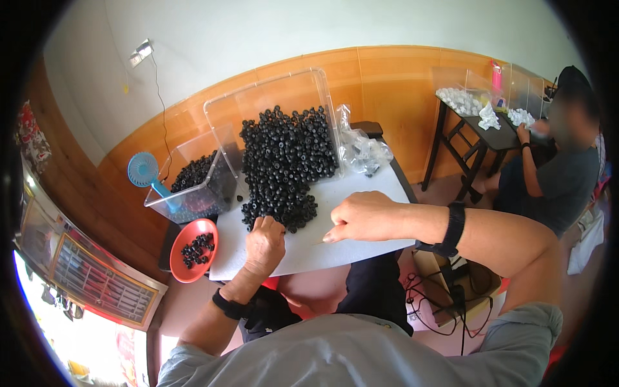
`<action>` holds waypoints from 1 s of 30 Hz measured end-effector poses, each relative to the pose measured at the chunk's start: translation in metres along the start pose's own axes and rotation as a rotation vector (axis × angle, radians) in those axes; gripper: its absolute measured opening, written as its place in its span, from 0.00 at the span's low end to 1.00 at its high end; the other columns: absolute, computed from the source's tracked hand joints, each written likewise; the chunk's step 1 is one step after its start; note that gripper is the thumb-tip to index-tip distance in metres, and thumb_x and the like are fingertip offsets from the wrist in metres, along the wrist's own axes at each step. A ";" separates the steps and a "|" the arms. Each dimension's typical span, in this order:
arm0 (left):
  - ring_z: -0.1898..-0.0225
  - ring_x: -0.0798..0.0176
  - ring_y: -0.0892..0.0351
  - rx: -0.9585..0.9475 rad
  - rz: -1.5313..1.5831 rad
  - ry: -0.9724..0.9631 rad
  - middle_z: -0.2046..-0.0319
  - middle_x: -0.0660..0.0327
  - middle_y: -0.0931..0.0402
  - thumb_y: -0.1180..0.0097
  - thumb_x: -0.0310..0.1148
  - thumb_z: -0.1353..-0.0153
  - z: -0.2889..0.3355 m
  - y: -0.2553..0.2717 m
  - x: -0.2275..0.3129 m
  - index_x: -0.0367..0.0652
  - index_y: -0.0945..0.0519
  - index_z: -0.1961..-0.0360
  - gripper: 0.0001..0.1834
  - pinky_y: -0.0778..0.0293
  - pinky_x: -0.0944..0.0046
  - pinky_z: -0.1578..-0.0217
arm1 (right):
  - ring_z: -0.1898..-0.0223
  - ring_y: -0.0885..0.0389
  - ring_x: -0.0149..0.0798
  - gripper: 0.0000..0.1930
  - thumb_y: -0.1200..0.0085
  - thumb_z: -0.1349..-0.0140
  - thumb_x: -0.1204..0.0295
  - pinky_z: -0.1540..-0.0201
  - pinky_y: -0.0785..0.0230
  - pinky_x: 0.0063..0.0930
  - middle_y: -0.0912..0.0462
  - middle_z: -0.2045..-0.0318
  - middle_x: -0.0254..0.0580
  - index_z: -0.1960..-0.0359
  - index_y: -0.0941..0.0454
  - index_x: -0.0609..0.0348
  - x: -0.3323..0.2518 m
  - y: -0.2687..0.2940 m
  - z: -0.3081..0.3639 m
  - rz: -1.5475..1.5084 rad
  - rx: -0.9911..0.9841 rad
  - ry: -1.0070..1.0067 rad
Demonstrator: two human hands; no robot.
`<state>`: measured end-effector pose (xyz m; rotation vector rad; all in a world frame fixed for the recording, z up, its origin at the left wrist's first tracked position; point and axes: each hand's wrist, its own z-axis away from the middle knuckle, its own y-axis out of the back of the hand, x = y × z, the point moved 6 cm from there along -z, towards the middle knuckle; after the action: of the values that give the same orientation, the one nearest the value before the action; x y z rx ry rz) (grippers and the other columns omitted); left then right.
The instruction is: Trim and sort small black components into a container.
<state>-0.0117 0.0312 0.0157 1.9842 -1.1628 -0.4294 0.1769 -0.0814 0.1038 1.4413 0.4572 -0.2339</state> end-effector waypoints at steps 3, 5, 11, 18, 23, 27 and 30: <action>0.61 0.51 0.23 0.003 -0.025 0.016 0.68 0.59 0.25 0.38 0.25 0.50 0.007 -0.001 0.002 0.43 0.20 0.73 0.03 0.22 0.53 0.66 | 0.75 0.19 0.50 0.24 0.38 0.38 0.46 0.69 0.31 0.43 0.19 0.80 0.45 0.75 0.19 0.56 -0.012 -0.004 -0.015 -0.029 0.045 0.066; 0.61 0.50 0.23 0.020 -0.008 0.076 0.68 0.58 0.25 0.38 0.26 0.50 0.009 0.001 0.003 0.43 0.20 0.72 0.04 0.22 0.53 0.66 | 0.73 0.17 0.52 0.25 0.40 0.38 0.44 0.67 0.30 0.46 0.18 0.79 0.46 0.76 0.19 0.55 -0.014 -0.017 -0.026 -0.069 0.094 0.110; 0.62 0.48 0.23 0.100 -0.019 0.106 0.69 0.56 0.25 0.36 0.28 0.50 0.017 0.000 -0.002 0.42 0.20 0.71 0.06 0.23 0.50 0.64 | 0.76 0.17 0.48 0.21 0.35 0.38 0.50 0.71 0.29 0.42 0.19 0.81 0.45 0.73 0.20 0.56 0.002 -0.059 -0.032 -0.077 0.505 0.086; 0.63 0.47 0.23 0.102 -0.014 0.131 0.69 0.55 0.25 0.34 0.28 0.51 0.016 -0.003 -0.012 0.43 0.21 0.71 0.07 0.24 0.49 0.65 | 0.73 0.15 0.48 0.18 0.38 0.37 0.54 0.73 0.24 0.42 0.16 0.76 0.45 0.72 0.20 0.58 0.007 -0.086 -0.028 0.231 0.667 0.146; 0.65 0.48 0.24 0.091 0.069 0.061 0.70 0.56 0.26 0.35 0.25 0.51 0.021 0.010 -0.010 0.42 0.21 0.71 0.07 0.24 0.50 0.67 | 0.74 0.16 0.47 0.17 0.36 0.38 0.56 0.74 0.25 0.43 0.17 0.77 0.44 0.73 0.22 0.56 0.008 -0.088 -0.025 0.185 0.744 0.158; 0.65 0.48 0.24 0.047 0.104 0.005 0.69 0.55 0.27 0.35 0.24 0.51 0.017 0.017 -0.003 0.41 0.23 0.69 0.09 0.24 0.51 0.67 | 0.73 0.17 0.48 0.16 0.35 0.39 0.57 0.73 0.26 0.43 0.19 0.76 0.42 0.74 0.22 0.56 0.000 -0.092 -0.032 0.174 0.764 0.180; 0.66 0.47 0.25 0.056 0.118 0.035 0.69 0.55 0.27 0.34 0.25 0.51 0.017 0.015 -0.003 0.40 0.24 0.68 0.10 0.25 0.51 0.67 | 0.72 0.18 0.48 0.15 0.36 0.39 0.58 0.72 0.26 0.43 0.20 0.75 0.42 0.73 0.22 0.55 -0.005 -0.096 -0.038 0.200 0.789 0.166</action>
<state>-0.0328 0.0220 0.0163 1.9509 -1.2750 -0.3033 0.1253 -0.0566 0.0175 2.2774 0.3627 -0.1357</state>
